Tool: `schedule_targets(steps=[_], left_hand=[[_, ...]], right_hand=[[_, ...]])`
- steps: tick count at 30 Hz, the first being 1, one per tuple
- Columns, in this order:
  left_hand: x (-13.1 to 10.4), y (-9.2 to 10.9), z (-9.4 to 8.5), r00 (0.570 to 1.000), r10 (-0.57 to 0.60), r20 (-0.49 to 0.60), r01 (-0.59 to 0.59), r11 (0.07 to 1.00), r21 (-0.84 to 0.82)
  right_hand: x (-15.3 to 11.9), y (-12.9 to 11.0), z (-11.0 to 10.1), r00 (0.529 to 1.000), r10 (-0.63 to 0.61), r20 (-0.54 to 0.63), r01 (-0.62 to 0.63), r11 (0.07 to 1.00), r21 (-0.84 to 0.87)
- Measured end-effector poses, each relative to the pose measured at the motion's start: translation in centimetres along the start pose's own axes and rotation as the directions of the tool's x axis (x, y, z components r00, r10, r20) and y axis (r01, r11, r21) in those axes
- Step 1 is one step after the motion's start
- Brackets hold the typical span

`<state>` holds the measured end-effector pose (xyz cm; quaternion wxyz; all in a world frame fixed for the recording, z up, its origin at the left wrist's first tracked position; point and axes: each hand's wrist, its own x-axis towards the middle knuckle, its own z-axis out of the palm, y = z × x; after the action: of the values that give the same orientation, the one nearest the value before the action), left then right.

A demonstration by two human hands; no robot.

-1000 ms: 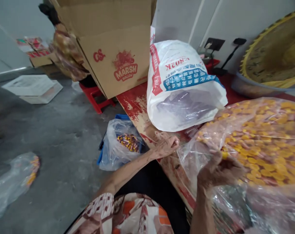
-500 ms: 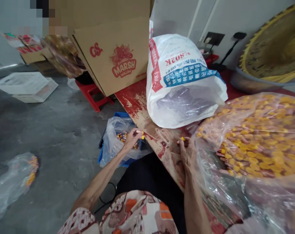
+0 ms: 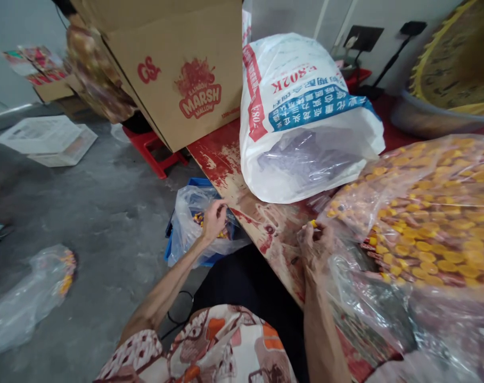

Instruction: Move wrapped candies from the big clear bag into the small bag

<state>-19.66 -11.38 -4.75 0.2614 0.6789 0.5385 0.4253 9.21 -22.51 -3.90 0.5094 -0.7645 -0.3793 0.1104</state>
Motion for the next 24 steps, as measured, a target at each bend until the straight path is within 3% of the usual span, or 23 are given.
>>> schedule_targets(steps=[2,4,8,10,15,19,21,24], left_hand=[[0.0,2.1,2.0,0.971,0.223,0.09,-0.226,0.974,0.021],[-0.5,3.8,4.3,0.905,0.37,0.21,-0.385,0.922,0.036],[-1.2,5.7,8.8,0.767,0.487,0.417,-0.564,0.822,0.079],[-0.4,6.6,10.9,0.734,0.517,0.439,-0.591,0.806,0.039],[4.4,11.3,18.1,0.773,0.501,0.39,-0.538,0.843,-0.016],[7.2,14.8,23.4,0.786,0.32,0.528,-0.506,0.824,0.253],[7.5,15.1,24.4,0.767,0.265,0.584,-0.537,0.764,0.358],[7.1,14.0,23.9,0.74,0.304,0.599,-0.593,0.715,0.37]], right_hand=[[0.0,0.1,0.0,0.999,-0.018,-0.031,0.017,0.999,-0.029],[0.1,0.2,0.1,0.997,-0.077,0.016,0.078,0.994,-0.079],[0.3,0.5,0.3,0.992,-0.118,0.034,0.121,0.989,-0.087],[0.5,0.7,0.6,0.995,-0.095,0.02,0.096,0.994,-0.047],[0.6,1.2,1.2,0.993,-0.116,0.012,0.116,0.992,-0.049],[0.6,1.5,1.3,0.996,-0.093,0.013,0.094,0.994,-0.054],[0.7,1.5,1.4,0.997,-0.077,-0.012,0.077,0.997,-0.031],[1.0,1.3,1.6,0.995,-0.06,-0.083,0.063,0.998,0.032]])
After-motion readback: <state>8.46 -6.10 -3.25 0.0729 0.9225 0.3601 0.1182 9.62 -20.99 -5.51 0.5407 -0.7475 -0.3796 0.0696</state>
